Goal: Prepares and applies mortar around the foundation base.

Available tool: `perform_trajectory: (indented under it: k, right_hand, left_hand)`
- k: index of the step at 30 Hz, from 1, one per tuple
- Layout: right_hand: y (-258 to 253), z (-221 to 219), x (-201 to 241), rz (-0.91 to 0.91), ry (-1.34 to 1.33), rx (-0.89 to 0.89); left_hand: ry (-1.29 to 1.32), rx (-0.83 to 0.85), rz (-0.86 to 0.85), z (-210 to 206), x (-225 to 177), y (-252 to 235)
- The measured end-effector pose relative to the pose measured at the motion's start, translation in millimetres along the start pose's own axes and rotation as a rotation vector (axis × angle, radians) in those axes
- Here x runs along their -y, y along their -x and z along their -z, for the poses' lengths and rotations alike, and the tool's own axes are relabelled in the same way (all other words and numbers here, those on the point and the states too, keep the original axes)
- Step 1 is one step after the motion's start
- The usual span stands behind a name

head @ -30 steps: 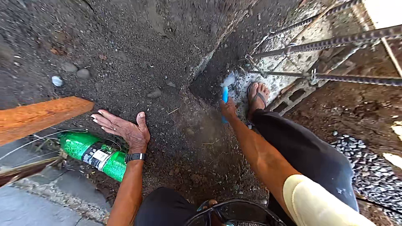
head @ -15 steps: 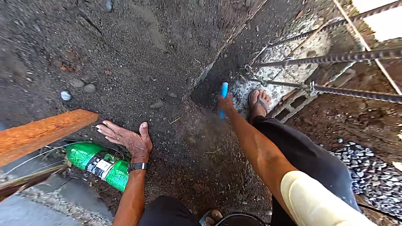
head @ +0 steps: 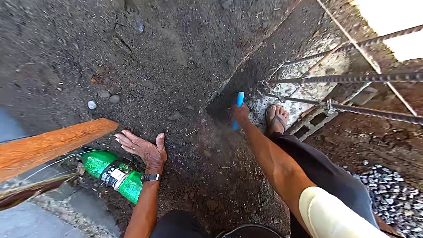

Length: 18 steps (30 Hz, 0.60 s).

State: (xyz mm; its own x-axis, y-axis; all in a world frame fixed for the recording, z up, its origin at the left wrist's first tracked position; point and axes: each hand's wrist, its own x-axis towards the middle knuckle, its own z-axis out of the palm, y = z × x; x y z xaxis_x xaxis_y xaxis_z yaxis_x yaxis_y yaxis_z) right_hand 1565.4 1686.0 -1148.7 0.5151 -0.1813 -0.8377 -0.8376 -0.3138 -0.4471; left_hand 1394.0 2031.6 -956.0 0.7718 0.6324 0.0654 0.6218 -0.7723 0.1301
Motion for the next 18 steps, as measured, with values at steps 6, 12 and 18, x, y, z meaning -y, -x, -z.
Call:
perform_trajectory:
  k: [6, 12, 18]
  right_hand:
    - [23.8, 10.3, 1.0, 0.060, -0.069, 0.057]
    - [83.6, 11.3, 37.3, 0.147, -0.012, 0.052]
    - [157.6, 31.0, 36.5, 0.086, 0.034, -0.006]
  left_hand:
    - [0.024, 0.018, 0.000, 1.4, -5.1, 3.0]
    - [0.003, 0.028, 0.064, 23.0, -9.1, -0.4]
    - [-0.012, -0.040, 0.048, 14.0, -5.0, 3.7]
